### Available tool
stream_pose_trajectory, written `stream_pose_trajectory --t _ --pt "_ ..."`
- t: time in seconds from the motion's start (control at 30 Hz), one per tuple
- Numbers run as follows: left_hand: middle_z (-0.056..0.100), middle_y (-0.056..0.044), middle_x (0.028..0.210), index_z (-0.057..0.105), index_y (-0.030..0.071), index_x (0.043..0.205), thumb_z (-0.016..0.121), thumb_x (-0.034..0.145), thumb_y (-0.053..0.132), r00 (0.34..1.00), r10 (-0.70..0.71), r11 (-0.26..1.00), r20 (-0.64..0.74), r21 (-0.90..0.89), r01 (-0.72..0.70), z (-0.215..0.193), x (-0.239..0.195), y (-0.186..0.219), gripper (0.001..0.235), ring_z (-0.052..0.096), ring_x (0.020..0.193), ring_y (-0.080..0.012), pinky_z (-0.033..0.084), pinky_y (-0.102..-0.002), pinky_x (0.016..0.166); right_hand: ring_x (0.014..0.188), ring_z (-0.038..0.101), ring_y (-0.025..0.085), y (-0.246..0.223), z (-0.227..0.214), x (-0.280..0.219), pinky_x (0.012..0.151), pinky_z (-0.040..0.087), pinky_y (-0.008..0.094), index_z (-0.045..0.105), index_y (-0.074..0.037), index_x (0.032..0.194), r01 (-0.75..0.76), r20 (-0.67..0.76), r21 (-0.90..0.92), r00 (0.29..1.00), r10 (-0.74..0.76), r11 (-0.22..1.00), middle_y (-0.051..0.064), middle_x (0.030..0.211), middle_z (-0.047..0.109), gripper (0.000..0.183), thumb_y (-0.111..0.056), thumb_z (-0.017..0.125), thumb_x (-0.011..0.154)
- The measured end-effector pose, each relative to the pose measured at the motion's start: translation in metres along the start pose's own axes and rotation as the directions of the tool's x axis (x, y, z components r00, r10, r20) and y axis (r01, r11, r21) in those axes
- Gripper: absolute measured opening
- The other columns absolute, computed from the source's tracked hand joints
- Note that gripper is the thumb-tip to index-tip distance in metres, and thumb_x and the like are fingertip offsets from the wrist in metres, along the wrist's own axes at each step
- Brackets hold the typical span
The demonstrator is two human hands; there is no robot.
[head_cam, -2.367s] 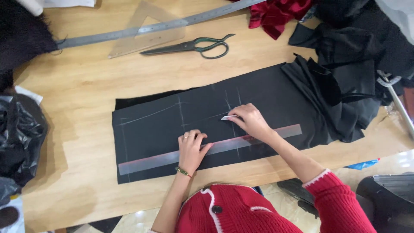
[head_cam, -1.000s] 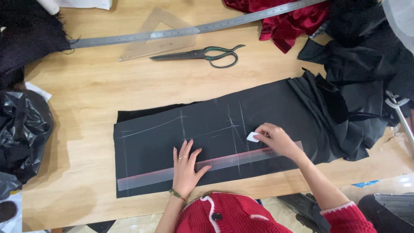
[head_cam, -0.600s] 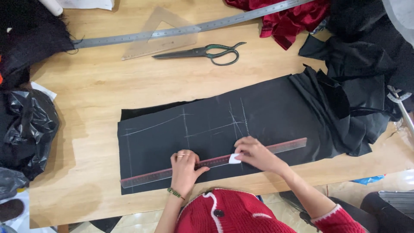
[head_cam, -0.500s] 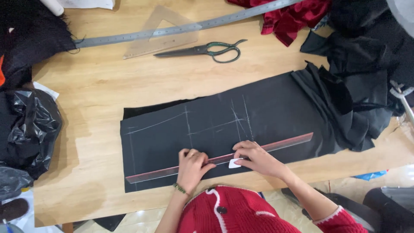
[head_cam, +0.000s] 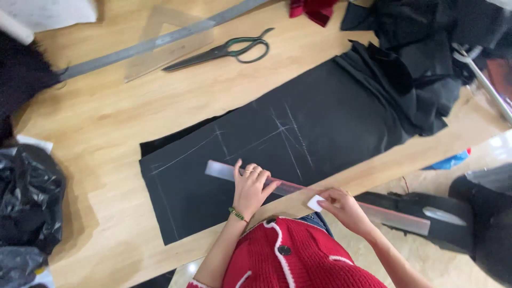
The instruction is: Measuring and marking black fabric with chalk and a ruler, tracing a pattern, and cutting the fabric with scissors on a workbench.
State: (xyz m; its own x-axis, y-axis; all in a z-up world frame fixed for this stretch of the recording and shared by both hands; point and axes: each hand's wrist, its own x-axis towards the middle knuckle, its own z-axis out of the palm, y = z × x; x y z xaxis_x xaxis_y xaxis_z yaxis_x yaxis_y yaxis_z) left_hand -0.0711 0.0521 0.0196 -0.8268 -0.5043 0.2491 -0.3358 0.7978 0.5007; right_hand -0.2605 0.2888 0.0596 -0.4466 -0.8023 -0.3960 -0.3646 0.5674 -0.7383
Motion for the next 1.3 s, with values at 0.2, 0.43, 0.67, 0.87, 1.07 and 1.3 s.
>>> stream_pose_trajectory --t 0.2,0.43,0.67,0.87,1.07,1.3 --pt "0.048 -0.015 0.149 0.056 0.015 0.137 0.068 0.093 0.04 0.998 0.044 0.997 0.037 0.06 -0.046 -0.001 0.017 0.013 0.052 0.036 0.148 -0.0356 0.018 -0.074 0.112 0.079 0.064 0.017 0.054 0.012 -0.047 0.079 0.051 0.034 0.077 -0.014 0.09 -0.202 -0.219 0.071 0.952 0.213 0.977 0.003 0.078 0.065 0.018 -0.03 0.083 0.085" --pt "0.023 -0.021 0.166 0.037 0.018 0.156 0.054 0.098 0.056 0.996 -0.057 0.986 0.065 0.163 0.046 0.008 0.016 0.007 0.071 0.027 0.151 -0.0396 0.021 -0.073 0.111 0.08 0.067 0.02 0.004 -0.009 -0.013 0.082 0.053 0.036 0.077 -0.013 0.093 -0.204 -0.343 0.074 0.914 0.217 0.976 0.004 0.08 0.067 0.021 -0.033 0.079 0.088" --pt "0.026 -0.017 0.167 0.035 0.02 0.159 0.05 0.097 0.061 0.99 -0.129 0.908 -0.05 0.397 0.138 0.019 0.013 0.009 0.075 0.029 0.152 -0.0377 0.026 -0.07 0.112 0.081 0.066 0.025 -0.033 -0.048 0.088 0.078 0.049 0.04 0.071 -0.014 0.089 0.221 -0.209 -0.234 0.94 -0.27 0.947 0.002 0.083 0.068 0.017 -0.03 0.071 0.094" --pt "0.033 -0.008 0.166 0.04 0.026 0.156 0.054 0.094 0.059 0.973 -0.206 0.848 -0.107 0.477 0.232 0.017 0.014 0.021 0.072 0.033 0.152 -0.0316 0.031 -0.064 0.115 0.083 0.065 0.021 -0.033 -0.062 0.165 0.079 0.046 0.036 0.071 -0.015 0.093 0.431 0.009 -0.228 0.897 -0.441 0.873 0.002 0.093 0.068 0.014 -0.028 0.068 0.096" --pt "0.039 -0.007 0.164 0.046 0.027 0.152 0.046 0.095 0.059 0.862 -0.45 0.715 -0.232 0.485 0.503 0.023 -0.007 0.033 0.066 0.039 0.149 -0.0338 0.03 -0.072 0.112 0.11 0.055 0.026 -0.023 -0.096 0.218 0.094 0.039 0.041 0.069 -0.022 0.113 0.561 0.082 -0.332 0.818 -0.57 0.758 0.008 0.124 0.056 0.031 -0.04 0.076 0.089" --pt "0.049 -0.008 0.164 0.052 0.031 0.15 0.041 0.09 0.065 0.68 -0.602 0.356 -0.418 0.622 0.698 0.055 -0.062 0.035 0.07 0.048 0.152 -0.0337 0.035 -0.08 0.113 0.123 0.053 0.043 -0.047 -0.201 0.416 0.093 0.049 0.056 0.054 -0.005 0.135 0.585 -0.126 -0.598 0.607 -0.785 0.548 0.025 0.136 0.054 0.046 -0.028 0.069 0.099"
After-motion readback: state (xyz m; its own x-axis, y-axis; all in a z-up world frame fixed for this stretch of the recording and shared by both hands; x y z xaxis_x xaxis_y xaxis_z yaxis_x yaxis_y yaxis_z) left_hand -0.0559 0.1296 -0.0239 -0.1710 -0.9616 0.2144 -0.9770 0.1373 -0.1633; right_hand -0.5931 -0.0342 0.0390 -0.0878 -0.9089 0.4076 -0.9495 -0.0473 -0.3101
